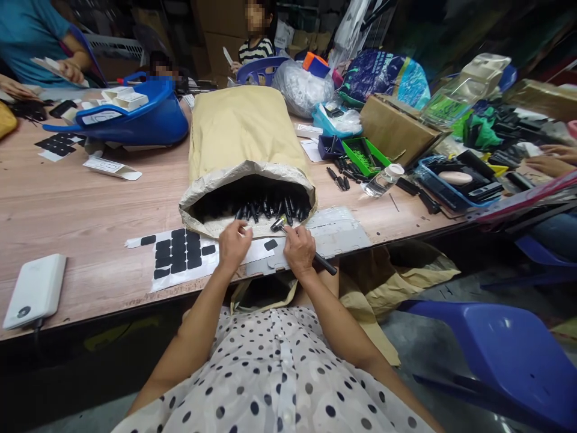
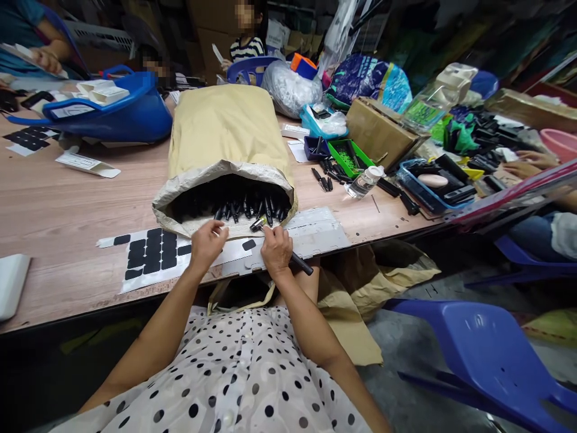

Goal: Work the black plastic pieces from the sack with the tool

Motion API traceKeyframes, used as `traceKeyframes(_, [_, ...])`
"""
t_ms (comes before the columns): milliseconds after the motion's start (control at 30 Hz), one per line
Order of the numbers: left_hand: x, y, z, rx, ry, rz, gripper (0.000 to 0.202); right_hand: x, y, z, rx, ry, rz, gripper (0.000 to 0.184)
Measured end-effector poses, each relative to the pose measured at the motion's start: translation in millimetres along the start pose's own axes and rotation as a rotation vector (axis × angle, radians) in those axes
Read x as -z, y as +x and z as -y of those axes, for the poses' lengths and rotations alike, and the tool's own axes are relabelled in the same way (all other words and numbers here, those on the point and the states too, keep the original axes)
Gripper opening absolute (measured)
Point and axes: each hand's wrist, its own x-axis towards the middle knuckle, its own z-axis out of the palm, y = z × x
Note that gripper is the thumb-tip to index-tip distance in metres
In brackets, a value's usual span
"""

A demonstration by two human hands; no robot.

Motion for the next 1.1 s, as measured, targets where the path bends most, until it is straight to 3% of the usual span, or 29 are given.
traceKeyframes(33, [0.1,14,3,0.005,0.045,-0.128,0.015,0,0,0,0.003,0.0,-0.002,0.028])
traceKeyframes(100, [-2.2,37,11,0.014,0.107,-0.249,0.017,0,0,1,0.005,0.001,-0.002,0.028])
traceKeyframes(200, [-6.3,52,22,0.045,0.153,-0.219,0.018,1,0,2,0.003,0.007,0.001,0.029])
traceKeyframes(300, [-4.2,46,28,0.016,0.154,-0.207,0.012,2,0,2,-0.001,0.013,0.003,0.028])
traceKeyframes(400, [1.0,23,30,-0.112,0.101,-0.231,0.012,2,0,2,-0.009,0.017,0.01,0.028])
traceKeyframes(500, [-0.3,-3,29,-0.237,0.032,-0.159,0.015,3,0,1,-0.015,0.018,0.023,0.029])
traceKeyframes(633, [-13.4,-23,28,-0.289,-0.012,0.01,0.016,3,0,1,-0.024,0.019,0.034,0.029])
traceKeyframes(767, [-21.4,-25,32,-0.301,0.001,0.064,0.02,3,0,1,-0.026,0.024,0.043,0.031])
traceKeyframes(1100, [-19.1,-21,38,-0.306,-0.026,0.13,0.018,4,0,0,-0.017,0.021,0.052,0.031])
